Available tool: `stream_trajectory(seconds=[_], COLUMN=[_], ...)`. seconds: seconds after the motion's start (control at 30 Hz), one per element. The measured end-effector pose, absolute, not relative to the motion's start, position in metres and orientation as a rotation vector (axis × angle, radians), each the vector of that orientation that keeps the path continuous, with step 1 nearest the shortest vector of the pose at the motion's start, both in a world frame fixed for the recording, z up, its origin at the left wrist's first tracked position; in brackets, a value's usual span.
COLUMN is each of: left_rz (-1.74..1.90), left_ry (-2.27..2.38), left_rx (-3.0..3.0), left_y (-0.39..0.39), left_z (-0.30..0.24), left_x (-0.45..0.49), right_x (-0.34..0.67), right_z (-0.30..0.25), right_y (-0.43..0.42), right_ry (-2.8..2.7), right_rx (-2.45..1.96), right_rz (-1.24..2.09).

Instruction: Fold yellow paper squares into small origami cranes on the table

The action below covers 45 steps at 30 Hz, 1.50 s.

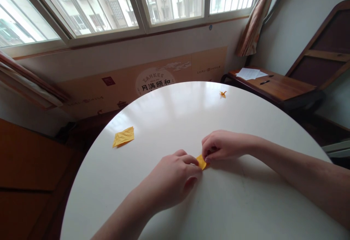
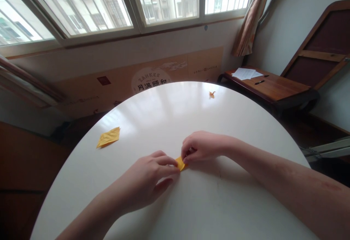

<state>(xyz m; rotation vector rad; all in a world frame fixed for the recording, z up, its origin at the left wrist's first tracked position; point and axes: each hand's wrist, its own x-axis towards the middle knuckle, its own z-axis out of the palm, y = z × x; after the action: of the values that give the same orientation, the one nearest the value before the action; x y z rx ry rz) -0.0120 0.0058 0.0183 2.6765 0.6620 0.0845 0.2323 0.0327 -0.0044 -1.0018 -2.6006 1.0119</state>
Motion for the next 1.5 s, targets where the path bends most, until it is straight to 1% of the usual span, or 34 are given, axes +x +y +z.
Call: stream_trajectory(seconds=[0.67, 1.5], left_rz=[0.129, 0.135], left_ry=[0.632, 0.647], left_rx=[2.664, 2.658], left_y=[0.007, 0.013], left_z=[0.015, 0.006], left_x=[-0.011, -0.011], right_x=[0.224, 0.222], right_z=[-0.011, -0.013], right_y=[0.025, 0.027], right_ry=[-2.593, -2.598], right_rx=[-1.169, -1.191], right_rz=[0.839, 0.844])
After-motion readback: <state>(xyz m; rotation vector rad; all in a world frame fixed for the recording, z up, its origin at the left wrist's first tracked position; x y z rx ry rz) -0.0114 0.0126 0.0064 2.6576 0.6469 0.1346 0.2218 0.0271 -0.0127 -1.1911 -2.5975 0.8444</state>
